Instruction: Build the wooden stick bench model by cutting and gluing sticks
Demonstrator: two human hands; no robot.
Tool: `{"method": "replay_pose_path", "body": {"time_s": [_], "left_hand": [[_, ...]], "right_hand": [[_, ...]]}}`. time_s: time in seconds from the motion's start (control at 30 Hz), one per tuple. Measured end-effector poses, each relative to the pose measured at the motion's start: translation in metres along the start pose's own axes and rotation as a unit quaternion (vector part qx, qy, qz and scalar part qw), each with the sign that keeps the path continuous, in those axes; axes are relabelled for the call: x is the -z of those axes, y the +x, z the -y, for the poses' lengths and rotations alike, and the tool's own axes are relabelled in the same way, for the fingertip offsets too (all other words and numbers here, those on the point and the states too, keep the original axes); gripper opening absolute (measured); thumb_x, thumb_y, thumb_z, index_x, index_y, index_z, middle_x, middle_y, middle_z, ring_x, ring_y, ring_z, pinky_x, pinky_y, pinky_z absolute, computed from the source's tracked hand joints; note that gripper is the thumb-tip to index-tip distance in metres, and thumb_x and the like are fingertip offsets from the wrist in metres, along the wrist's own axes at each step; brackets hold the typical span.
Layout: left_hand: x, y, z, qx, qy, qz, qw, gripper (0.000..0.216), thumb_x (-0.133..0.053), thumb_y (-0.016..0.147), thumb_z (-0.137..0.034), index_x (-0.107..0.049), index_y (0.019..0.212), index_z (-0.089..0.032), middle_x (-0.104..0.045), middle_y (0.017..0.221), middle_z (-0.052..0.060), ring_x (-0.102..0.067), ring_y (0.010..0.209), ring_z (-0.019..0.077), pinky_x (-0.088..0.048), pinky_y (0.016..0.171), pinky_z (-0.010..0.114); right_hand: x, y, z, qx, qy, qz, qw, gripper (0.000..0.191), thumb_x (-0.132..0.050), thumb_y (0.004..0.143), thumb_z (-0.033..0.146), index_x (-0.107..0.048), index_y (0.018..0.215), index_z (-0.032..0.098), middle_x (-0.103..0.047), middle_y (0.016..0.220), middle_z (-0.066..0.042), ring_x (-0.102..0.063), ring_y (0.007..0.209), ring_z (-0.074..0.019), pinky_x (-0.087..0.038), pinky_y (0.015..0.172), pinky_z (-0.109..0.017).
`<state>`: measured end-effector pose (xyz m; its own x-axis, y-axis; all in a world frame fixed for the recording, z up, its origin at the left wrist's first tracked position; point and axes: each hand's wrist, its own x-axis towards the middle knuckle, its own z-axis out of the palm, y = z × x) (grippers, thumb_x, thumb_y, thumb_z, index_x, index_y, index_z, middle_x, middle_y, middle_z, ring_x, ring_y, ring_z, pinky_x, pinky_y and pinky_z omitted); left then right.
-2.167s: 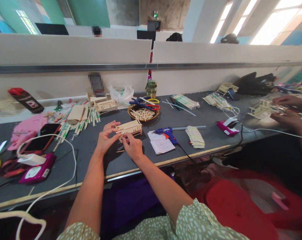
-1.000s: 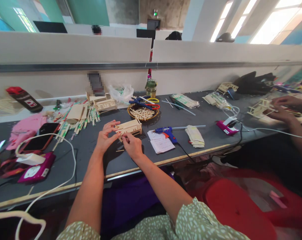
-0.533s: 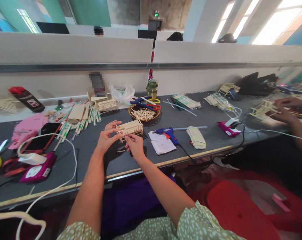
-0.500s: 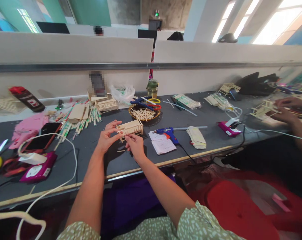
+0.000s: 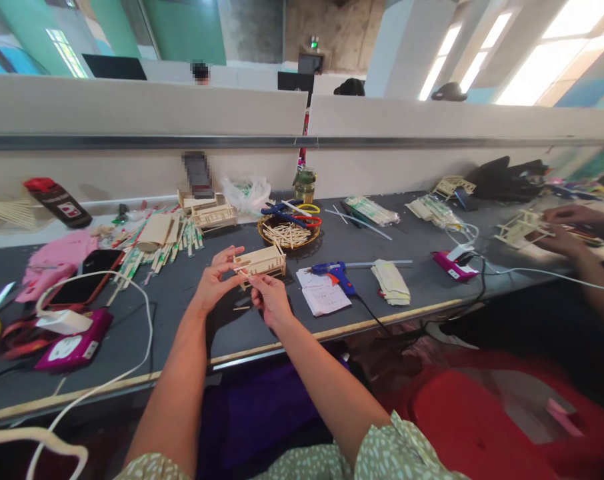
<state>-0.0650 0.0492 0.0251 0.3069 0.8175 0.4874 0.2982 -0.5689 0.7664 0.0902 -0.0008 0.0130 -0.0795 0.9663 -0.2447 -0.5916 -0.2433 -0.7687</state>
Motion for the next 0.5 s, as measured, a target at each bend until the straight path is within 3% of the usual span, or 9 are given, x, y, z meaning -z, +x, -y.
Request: {"method": "replay_pose_path", "body": {"time_s": [0.13, 0.2, 0.27, 0.37, 0.43, 0.5], "left_hand": [[0.005, -0.001, -0.009, 0.000, 0.012, -0.012, 1.000, 0.045, -0.074, 0.075, -0.047, -0.068, 0.113, -0.024, -0.054, 0.140, 0.012, -0.037, 0.138, 0.0284, -0.032, 0.112, 0.050], [0.008, 0.004, -0.022, -0.027, 0.051, -0.037, 0.998, 0.037, -0.070, 0.079, -0.045, -0.069, 0.111, -0.026, -0.057, 0.136, 0.009, -0.042, 0.134, 0.0272, -0.032, 0.112, 0.049], [0.010, 0.015, -0.041, -0.068, 0.111, -0.035, 0.991, 0.023, -0.067, 0.083, -0.041, -0.073, 0.102, -0.028, -0.063, 0.128, 0.005, -0.050, 0.124, 0.0257, -0.035, 0.109, 0.048], [0.008, 0.041, -0.072, -0.132, 0.170, 0.014, 0.976, 0.020, -0.059, 0.090, -0.033, -0.074, 0.101, -0.028, -0.069, 0.113, 0.005, -0.058, 0.107, 0.0227, -0.044, 0.096, 0.042], [0.005, 0.062, -0.087, -0.163, 0.191, 0.017, 0.968, 0.019, -0.058, 0.090, -0.031, -0.075, 0.098, -0.026, -0.072, 0.100, 0.005, -0.061, 0.098, 0.0220, -0.047, 0.089, 0.039], [-0.001, 0.084, -0.096, -0.165, 0.208, 0.031, 0.964, 0.021, -0.059, 0.089, -0.032, -0.073, 0.104, -0.025, -0.071, 0.104, 0.007, -0.062, 0.098, 0.0225, -0.048, 0.088, 0.038]], "right_hand": [[0.004, -0.014, 0.018, 0.046, -0.088, -0.004, 0.995, 0.031, -0.072, 0.067, 0.045, -0.060, 0.073, 0.018, -0.053, 0.045, 0.008, -0.039, 0.033, -0.0044, -0.026, 0.033, -0.015], [0.007, -0.020, 0.037, 0.114, -0.197, 0.014, 0.974, 0.029, -0.067, 0.074, 0.047, -0.062, 0.077, 0.018, -0.055, 0.048, 0.007, -0.042, 0.035, -0.0059, -0.031, 0.036, -0.017], [0.009, -0.021, 0.064, 0.207, -0.322, 0.034, 0.923, 0.025, -0.061, 0.081, 0.044, -0.065, 0.083, 0.019, -0.054, 0.050, 0.007, -0.045, 0.040, -0.0074, -0.035, 0.042, -0.018], [0.008, -0.012, 0.111, 0.340, -0.469, 0.038, 0.814, 0.019, -0.056, 0.086, 0.036, -0.068, 0.084, 0.021, -0.054, 0.054, 0.006, -0.049, 0.051, -0.0084, -0.038, 0.054, -0.019], [0.005, -0.001, 0.141, 0.387, -0.521, 0.044, 0.760, 0.018, -0.056, 0.087, 0.033, -0.068, 0.085, 0.020, -0.055, 0.058, 0.005, -0.050, 0.055, -0.0086, -0.038, 0.057, -0.019], [0.001, 0.011, 0.165, 0.400, -0.555, 0.057, 0.727, 0.017, -0.056, 0.087, 0.031, -0.069, 0.086, 0.020, -0.055, 0.059, 0.005, -0.050, 0.055, -0.0084, -0.037, 0.057, -0.019]]}}
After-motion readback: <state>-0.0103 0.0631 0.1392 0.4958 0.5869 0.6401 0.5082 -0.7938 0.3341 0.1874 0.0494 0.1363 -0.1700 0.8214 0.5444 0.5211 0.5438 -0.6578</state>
